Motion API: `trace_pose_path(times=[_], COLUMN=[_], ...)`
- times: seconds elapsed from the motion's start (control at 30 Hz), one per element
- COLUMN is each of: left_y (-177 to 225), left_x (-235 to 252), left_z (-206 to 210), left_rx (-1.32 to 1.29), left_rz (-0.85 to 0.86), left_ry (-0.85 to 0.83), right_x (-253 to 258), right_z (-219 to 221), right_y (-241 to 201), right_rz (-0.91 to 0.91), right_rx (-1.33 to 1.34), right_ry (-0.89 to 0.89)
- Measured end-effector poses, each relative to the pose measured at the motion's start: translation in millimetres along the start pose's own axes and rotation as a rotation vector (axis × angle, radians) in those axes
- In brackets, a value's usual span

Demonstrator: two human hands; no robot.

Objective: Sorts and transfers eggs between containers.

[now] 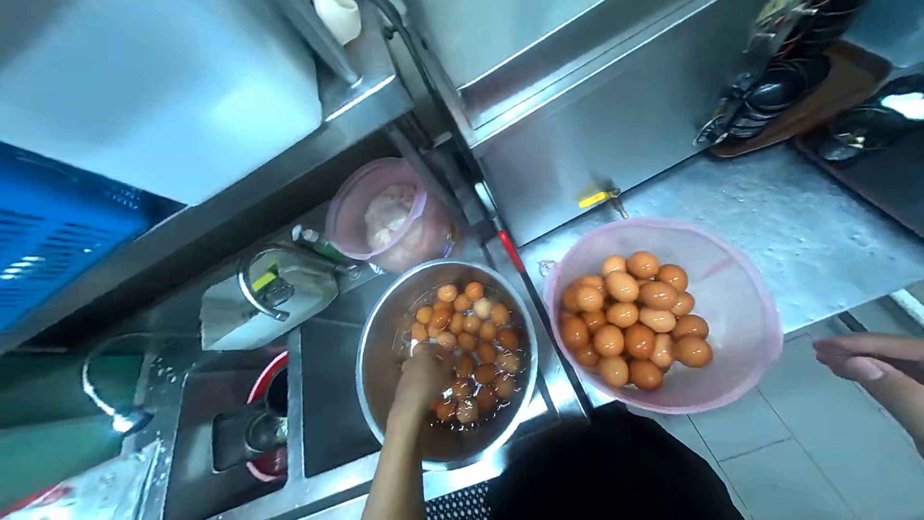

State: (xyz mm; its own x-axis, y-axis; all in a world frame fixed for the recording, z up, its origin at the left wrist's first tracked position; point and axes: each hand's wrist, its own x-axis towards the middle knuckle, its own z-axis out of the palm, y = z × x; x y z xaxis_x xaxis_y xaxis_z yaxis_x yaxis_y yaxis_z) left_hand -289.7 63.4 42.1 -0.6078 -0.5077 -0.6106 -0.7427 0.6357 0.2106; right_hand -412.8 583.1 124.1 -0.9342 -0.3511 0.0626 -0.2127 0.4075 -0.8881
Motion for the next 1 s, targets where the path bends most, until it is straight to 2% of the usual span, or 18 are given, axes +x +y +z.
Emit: trace_pose_path(times=[0.1, 0.23, 0.33, 0.43, 0.53, 0.77, 1.0], left_y=[2, 30, 46, 55, 54, 42, 38], left_x=[-2, -7, -9, -8, 2, 29, 22], left_z=[32, 63, 82, 85, 86, 86, 99], left_rx=[-0.063, -0.14, -0.073, 0.082, 0.144, 0.137, 0.215], left_rz=[0.041, 0.134, 0.064, -0.057, -0.1, -0.055, 0.006], left_ry=[-0.056, 0.046, 0.109, 0.092, 0.091, 0.1, 0.124], right_x=[4, 8, 11, 9, 5, -3, -6], right_z=[8, 25, 35, 41, 44, 50, 47], right_y=[-11, -20, -27, -33, -34, -37, -34], right_rz=[-0.02, -0.03, -0.072, -0.13, -0.133, -0.118, -0.117], right_rx=[-0.039, -0.096, -0.144, -0.193, -0.218, -0.275, -0.284], right_ry=[-0.011, -0.037, -0.094, -0.146, -0.164, -0.158, -0.149])
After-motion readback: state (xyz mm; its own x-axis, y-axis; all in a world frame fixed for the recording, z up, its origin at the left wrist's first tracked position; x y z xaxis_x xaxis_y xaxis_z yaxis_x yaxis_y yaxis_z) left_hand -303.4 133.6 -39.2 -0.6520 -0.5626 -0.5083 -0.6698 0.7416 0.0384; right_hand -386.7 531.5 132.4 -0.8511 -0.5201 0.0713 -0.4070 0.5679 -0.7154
